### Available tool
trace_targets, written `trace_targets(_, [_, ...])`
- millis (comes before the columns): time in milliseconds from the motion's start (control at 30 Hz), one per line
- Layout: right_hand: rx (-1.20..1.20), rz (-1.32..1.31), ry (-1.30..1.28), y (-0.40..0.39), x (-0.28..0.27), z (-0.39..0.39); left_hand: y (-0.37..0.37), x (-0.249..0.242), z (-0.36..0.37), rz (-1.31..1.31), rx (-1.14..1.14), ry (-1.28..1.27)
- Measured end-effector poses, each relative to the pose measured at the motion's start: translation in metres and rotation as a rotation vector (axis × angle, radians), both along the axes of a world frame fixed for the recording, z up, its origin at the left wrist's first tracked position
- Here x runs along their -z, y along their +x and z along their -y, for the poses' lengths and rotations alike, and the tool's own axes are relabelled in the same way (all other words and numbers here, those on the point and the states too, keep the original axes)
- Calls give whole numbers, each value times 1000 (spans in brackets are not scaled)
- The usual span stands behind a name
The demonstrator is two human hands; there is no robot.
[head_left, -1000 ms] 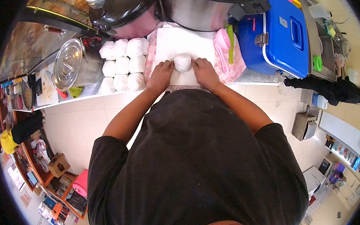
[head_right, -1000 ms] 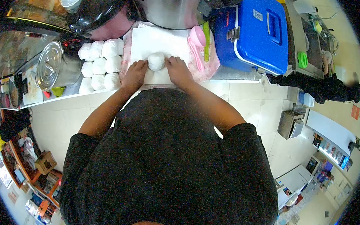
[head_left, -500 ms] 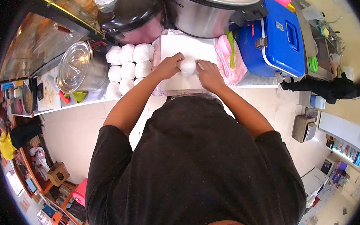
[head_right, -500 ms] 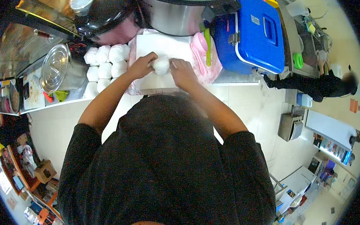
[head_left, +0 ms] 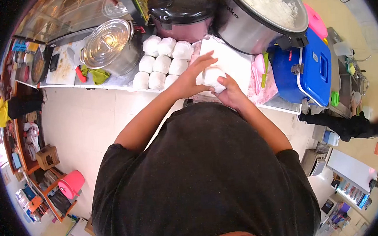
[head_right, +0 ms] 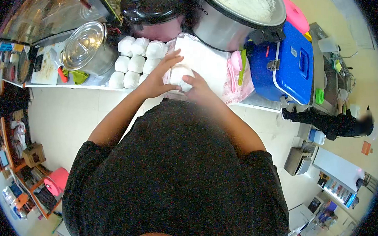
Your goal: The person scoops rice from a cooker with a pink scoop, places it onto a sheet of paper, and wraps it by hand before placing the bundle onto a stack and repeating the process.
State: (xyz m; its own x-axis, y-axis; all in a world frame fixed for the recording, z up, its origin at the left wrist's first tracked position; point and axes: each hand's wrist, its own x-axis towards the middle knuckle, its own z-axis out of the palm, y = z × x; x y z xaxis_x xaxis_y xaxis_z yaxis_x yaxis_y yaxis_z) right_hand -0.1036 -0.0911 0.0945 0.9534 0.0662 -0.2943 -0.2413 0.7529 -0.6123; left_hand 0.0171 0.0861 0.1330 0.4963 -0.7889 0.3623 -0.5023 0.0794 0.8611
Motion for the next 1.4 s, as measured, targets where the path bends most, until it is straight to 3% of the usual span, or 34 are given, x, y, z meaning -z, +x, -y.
trace_targets(67, [-102,-28,71,5,0,-7,6,-7,-11,17,110,71])
trace_targets(167, [-251,11,-57,18,3,-17,13,-13,-31,28,148,251])
trace_targets(300, [-414,20,-374,37,30,-24,1,23,-56,49,-129,199])
trace_targets(400, [-341,41,-771,30,23,-19,8,64,-70,-8,-529,145])
trace_targets(433, [-344,22,-833,26,5,-13,14,71,-72,136,-669,120])
trace_targets(467, [-310,-14,-854,21,11,-1,19,78,-74,77,-772,185])
trace_targets(533, [-242,-92,-895,6,32,26,32,92,-74,178,-817,204])
trace_targets(633, [-85,-215,-927,-23,40,58,36,106,-70,180,-730,304])
trace_targets(733, [4,-360,-1202,-46,48,83,37,107,-70,275,-728,345])
trace_targets(767, [106,-309,-1458,-53,53,89,34,105,-72,129,-706,439])
trace_targets(867, [338,-154,-1959,-66,57,104,42,116,-82,454,-635,441])
trace_targets(1000, [342,-198,-2172,-66,66,121,28,96,-95,409,-553,473])
trace_targets(1200, [240,-373,-2136,-54,75,150,13,107,-96,295,-587,302])
trace_targets(1300, [232,-348,-2006,-60,77,161,14,106,-83,289,-703,312])
trace_targets(1367, [258,-228,-2104,-64,91,169,17,102,-76,327,-716,297])
trace_targets(1400, [247,-337,-1884,-62,95,176,14,94,-69,392,-729,298])
